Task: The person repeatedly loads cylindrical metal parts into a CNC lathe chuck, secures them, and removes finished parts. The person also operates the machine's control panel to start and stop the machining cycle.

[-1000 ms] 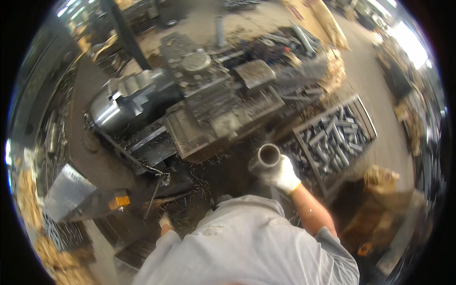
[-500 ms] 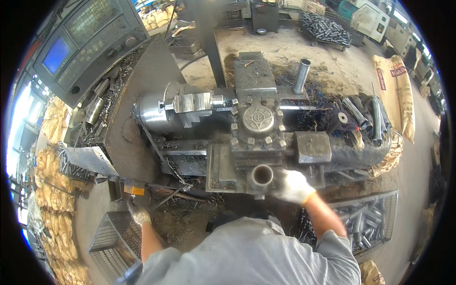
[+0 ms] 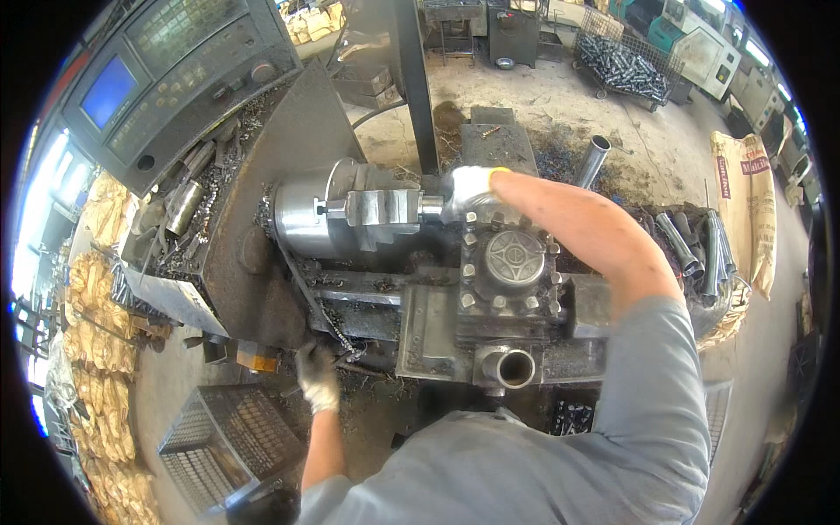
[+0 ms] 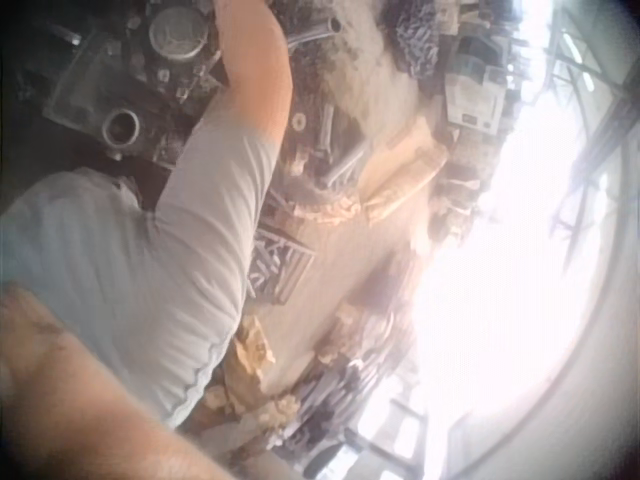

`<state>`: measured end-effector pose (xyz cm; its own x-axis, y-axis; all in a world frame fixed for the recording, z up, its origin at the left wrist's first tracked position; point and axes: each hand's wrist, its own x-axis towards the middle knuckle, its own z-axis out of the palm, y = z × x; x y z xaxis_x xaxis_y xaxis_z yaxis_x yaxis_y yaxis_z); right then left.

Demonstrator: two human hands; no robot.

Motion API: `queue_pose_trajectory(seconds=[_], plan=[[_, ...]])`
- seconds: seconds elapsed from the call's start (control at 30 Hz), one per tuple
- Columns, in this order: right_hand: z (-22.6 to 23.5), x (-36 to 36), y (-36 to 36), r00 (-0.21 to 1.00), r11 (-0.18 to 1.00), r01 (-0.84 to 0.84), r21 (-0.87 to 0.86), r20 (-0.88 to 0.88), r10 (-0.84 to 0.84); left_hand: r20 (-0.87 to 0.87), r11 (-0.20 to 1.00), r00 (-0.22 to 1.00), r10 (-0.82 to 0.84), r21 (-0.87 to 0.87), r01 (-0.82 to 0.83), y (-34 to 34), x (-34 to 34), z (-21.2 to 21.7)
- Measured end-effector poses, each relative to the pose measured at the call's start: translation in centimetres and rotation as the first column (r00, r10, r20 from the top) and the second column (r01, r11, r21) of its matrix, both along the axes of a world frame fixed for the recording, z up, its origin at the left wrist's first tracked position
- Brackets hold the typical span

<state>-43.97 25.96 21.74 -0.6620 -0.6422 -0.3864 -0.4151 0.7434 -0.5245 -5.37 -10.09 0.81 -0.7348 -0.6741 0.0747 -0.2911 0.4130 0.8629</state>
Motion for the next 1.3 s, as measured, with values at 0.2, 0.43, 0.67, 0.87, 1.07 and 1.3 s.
queue_pose_trajectory(seconds=[0.2,0.43,0.67,0.87,1.07,1.3], plan=[[-3.1,-7.3,7.7,0.991,0.974,0.008,0.227,0.132,-0.039,-0.028,0.503,0.926,-0.377,-0.845,0.179,6.2,-18.4,16.5],[1.4,-12.8,14.4,0.663,0.641,0.715,-0.280,-0.022,-0.749,0.402,0.242,0.865,-0.299,-0.845,0.477,4.3,-29.3,24.0],[0.9,-1.3,-3.3,0.902,0.913,-0.358,0.195,-0.183,0.392,0.480,0.445,0.798,-0.366,-0.662,0.603,5.1,-31.3,26.1],[-2.8,-5.8,-2.9,0.807,0.981,-0.150,0.121,0.588,0.051,0.113,0.510,0.921,-0.373,-0.804,0.306,3.5,-29.4,22.0],[-1.6,-2.4,-2.1,0.960,0.902,-0.244,0.356,-0.040,0.276,0.130,0.546,0.941,-0.311,-0.786,0.290,2.8,-28.6,21.8],[8.8,4.1,3.1,0.702,0.744,0.234,0.626,-0.638,0.316,0.054,0.550,0.912,-0.407,-0.783,0.291,2.1,-29.1,21.4]])
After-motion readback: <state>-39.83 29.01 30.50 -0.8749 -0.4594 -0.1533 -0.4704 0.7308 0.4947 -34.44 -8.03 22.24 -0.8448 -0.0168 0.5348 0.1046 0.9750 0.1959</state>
